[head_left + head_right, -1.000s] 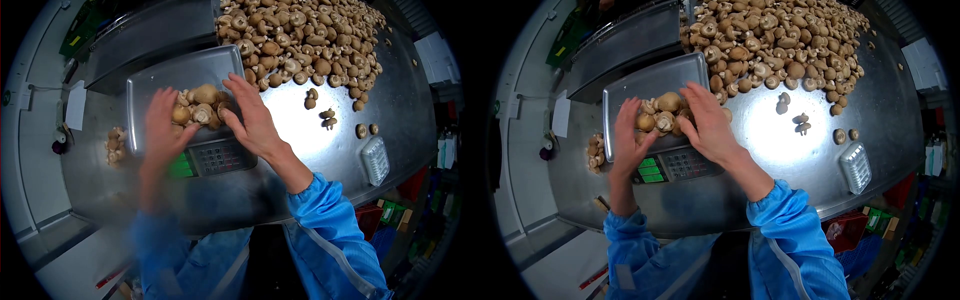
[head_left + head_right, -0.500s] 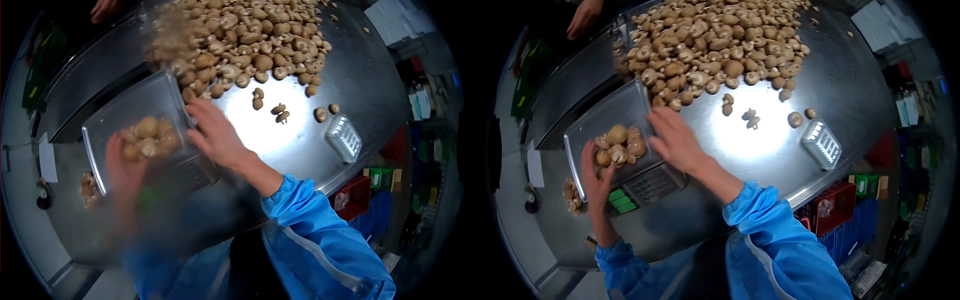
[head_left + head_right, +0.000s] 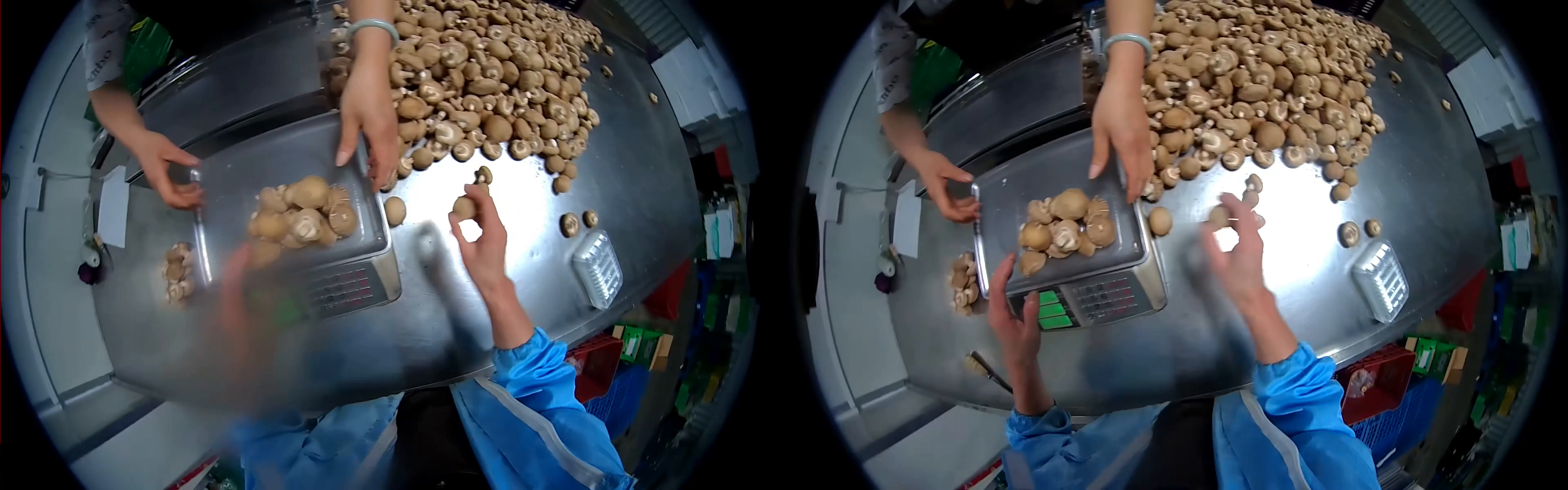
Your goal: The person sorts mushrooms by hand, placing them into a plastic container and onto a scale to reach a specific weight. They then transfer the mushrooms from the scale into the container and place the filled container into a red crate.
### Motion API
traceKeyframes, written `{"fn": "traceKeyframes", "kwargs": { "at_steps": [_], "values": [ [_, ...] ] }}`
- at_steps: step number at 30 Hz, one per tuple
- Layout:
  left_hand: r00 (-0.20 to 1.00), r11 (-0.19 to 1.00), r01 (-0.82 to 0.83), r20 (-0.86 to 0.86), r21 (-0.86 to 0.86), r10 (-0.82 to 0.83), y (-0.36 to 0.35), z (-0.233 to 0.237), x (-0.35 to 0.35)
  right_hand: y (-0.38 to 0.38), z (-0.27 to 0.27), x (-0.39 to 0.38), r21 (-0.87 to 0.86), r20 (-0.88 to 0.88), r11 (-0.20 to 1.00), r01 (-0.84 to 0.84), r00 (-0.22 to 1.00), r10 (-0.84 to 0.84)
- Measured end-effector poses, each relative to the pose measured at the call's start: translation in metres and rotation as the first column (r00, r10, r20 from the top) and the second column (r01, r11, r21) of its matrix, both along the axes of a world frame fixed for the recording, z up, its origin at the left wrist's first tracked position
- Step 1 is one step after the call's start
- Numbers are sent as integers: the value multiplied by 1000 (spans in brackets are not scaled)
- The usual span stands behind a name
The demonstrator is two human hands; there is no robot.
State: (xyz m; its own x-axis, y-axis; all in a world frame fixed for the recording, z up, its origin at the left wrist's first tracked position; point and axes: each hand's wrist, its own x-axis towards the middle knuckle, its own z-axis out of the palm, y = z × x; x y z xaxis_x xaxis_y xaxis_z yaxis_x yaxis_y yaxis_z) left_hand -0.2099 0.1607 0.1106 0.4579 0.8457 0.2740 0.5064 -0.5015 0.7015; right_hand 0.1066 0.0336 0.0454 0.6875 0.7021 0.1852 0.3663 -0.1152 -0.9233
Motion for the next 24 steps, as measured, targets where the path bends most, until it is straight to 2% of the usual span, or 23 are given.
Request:
{"fn": "traceKeyframes", "kwargs": {
  "at_steps": [2, 4, 5, 6, 8, 9, 12, 16, 19, 21, 23, 24],
  "values": [
    [1000, 1000, 10, 30, -24, -9, -5, -1, -3, 36, 37, -48, 167, 56, 956, -243, 970, 237],
    [999, 999, 30, 31, -33, -29, -10, 0, -6, 72, 70, -82, 287, 281, 856, -429, 893, 353],
    [999, 999, -20, -35, 26, 21, -15, 0, -7, 90, 74, -95, 272, 279, 839, -471, 873, 399],
    [998, 1000, -29, -51, 3, 29, -19, 1, -9, 106, 77, -104, 256, 277, 820, -512, 851, 445],
    [996, 998, -47, -79, -43, 44, -23, 2, -13, 133, 66, -110, 124, 382, 833, -540, 800, 462],
    [996, 999, -34, -77, 9, 34, -23, -3, -16, 141, 58, -112, 57, 432, 837, -544, 769, 471],
    [999, 1000, -30, -10, 1, 30, -23, -15, -27, 141, 40, -114, -42, 511, 868, -494, 736, 443],
    [998, 997, -68, -15, -37, 67, -27, -17, -32, 112, 56, -91, 188, 412, 857, -479, 831, 374],
    [999, 999, -52, -11, -18, 51, -27, -22, -27, 64, 38, -68, 144, 353, 910, -390, 879, 321],
    [999, 999, -9, -42, 50, 11, -33, -29, -17, 22, 25, -44, 5, 331, 939, -343, 887, 322],
    [997, 999, -5, -76, -43, 2, -46, -22, 3, -30, 10, -10, -143, 402, 964, -222, 878, 262],
    [996, 996, -1, -93, -87, -7, -54, -21, 11, -59, 3, 10, -193, 342, 971, -140, 918, 201]
  ]
}}
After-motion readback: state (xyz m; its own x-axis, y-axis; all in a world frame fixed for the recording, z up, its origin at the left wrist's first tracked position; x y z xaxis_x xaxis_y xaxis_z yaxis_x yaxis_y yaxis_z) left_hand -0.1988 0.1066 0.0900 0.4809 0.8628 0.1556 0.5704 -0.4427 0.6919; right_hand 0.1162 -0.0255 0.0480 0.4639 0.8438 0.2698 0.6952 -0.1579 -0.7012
